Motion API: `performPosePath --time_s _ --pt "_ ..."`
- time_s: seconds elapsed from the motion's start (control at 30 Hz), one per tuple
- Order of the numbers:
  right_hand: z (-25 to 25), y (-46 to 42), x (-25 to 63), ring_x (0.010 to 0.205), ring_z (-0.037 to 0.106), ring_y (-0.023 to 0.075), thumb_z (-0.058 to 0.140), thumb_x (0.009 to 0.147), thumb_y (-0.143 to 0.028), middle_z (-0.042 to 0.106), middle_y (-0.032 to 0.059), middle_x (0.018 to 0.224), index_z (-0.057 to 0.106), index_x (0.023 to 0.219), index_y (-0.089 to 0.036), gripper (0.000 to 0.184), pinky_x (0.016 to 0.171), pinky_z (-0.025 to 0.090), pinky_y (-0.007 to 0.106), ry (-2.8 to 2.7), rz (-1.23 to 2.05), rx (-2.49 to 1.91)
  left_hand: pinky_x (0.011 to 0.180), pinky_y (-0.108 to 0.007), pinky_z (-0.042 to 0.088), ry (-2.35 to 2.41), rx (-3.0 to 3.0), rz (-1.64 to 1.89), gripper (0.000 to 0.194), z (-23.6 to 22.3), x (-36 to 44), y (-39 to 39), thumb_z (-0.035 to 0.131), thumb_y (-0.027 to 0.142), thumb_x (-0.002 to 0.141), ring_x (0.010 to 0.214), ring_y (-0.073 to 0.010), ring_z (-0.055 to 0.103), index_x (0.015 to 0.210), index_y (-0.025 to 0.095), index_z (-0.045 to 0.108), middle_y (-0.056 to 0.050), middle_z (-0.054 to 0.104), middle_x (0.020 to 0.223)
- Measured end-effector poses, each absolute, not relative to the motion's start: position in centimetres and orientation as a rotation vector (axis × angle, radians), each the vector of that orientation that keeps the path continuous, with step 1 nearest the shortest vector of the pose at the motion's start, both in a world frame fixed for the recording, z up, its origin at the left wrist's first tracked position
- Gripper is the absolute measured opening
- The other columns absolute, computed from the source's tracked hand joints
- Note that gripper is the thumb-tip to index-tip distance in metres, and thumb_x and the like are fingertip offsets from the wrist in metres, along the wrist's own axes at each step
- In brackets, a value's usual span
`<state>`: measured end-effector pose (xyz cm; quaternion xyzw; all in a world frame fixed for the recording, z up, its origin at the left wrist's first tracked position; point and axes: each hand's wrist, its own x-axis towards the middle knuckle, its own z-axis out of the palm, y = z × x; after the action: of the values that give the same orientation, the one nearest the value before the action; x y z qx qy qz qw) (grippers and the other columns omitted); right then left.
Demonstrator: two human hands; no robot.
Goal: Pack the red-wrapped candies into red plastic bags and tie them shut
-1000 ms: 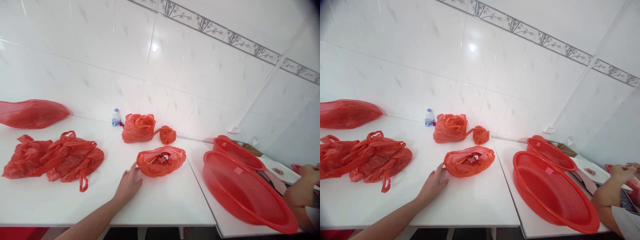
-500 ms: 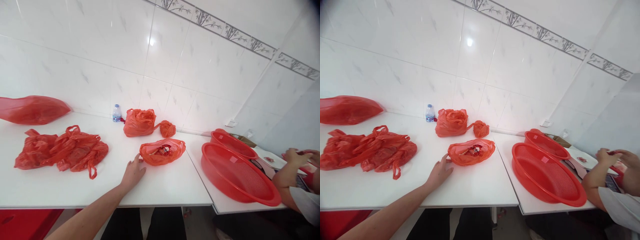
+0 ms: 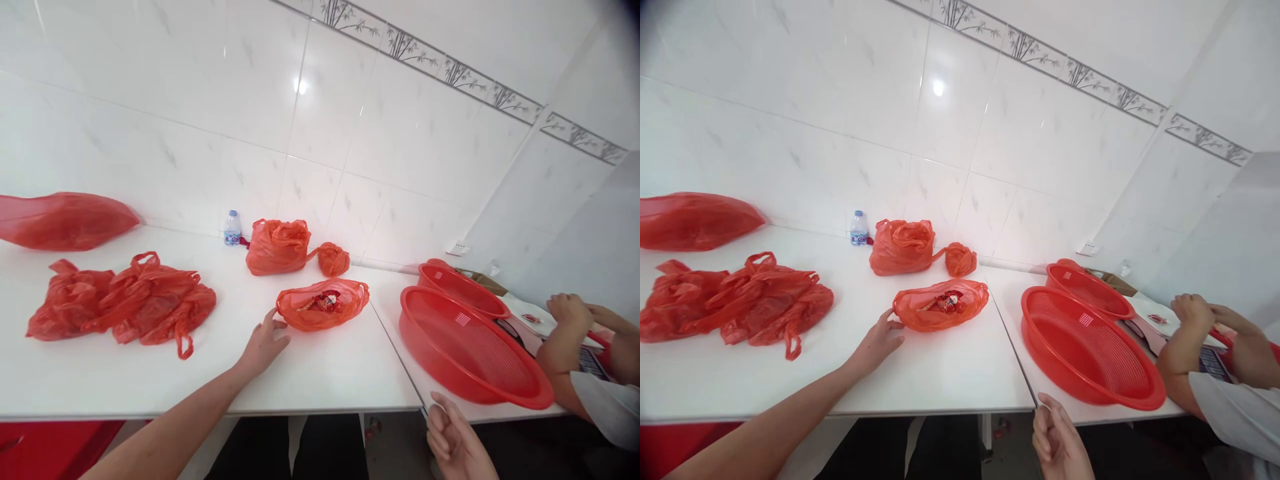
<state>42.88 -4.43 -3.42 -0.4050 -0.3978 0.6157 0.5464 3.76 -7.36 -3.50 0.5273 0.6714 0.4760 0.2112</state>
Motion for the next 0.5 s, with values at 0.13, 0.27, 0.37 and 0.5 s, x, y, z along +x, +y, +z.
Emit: performPosePath --time_s 0.13,0.27,0.37,0.5 --pt "0.5 -1.7 39.8 0.050 0.039 0.0079 0.066 0.075 -0.044 0.049 -0.0019 0.066 0.062 0.097 -0.021 0.032 0.043 0.033 0.020 -1.261 1.375 -1.001 0.098 -0.042 0.037 1.766 1.397 1.321 0.067 -3.4 3.4 -7.6 0.049 0.035 0.083 0.118 -0.0229 0.050 0.140 0.021 0.017 -0.010 0.059 0.120" --pt "2.6 3.8 36.2 0.063 0.053 0.0137 0.063 0.075 -0.045 0.057 0.0019 0.078 0.059 0.102 -0.020 0.037 0.052 0.042 0.024 -1.629 1.147 -1.115 0.099 -0.042 0.037 1.717 1.309 1.383 0.068 -3.5 3.4 -7.4 0.048 0.044 0.086 0.120 -0.0239 0.049 0.142 0.023 0.015 -0.011 0.057 0.122" --pt "2.9 8.7 32.6 0.091 0.059 0.0211 0.066 0.068 -0.046 0.057 0.0080 0.110 0.051 0.120 -0.022 0.058 0.072 0.049 0.032 -1.707 0.883 -1.187 0.098 -0.041 0.040 1.663 1.265 1.410 0.071 -3.2 3.5 -6.9 0.048 0.049 0.086 0.119 -0.0244 0.051 0.142 0.021 0.014 -0.013 0.057 0.124" --pt "2.3 13.8 28.4 0.115 0.050 0.0262 0.069 0.062 -0.047 0.044 0.0134 0.135 0.032 0.138 -0.021 0.088 0.088 0.045 0.037 -1.831 0.708 -1.282 0.092 -0.040 0.047 1.660 1.260 1.396 0.067 -1.7 3.3 -5.6 0.049 0.053 0.084 0.115 -0.0258 0.055 0.138 0.020 0.029 -0.013 0.057 0.125"
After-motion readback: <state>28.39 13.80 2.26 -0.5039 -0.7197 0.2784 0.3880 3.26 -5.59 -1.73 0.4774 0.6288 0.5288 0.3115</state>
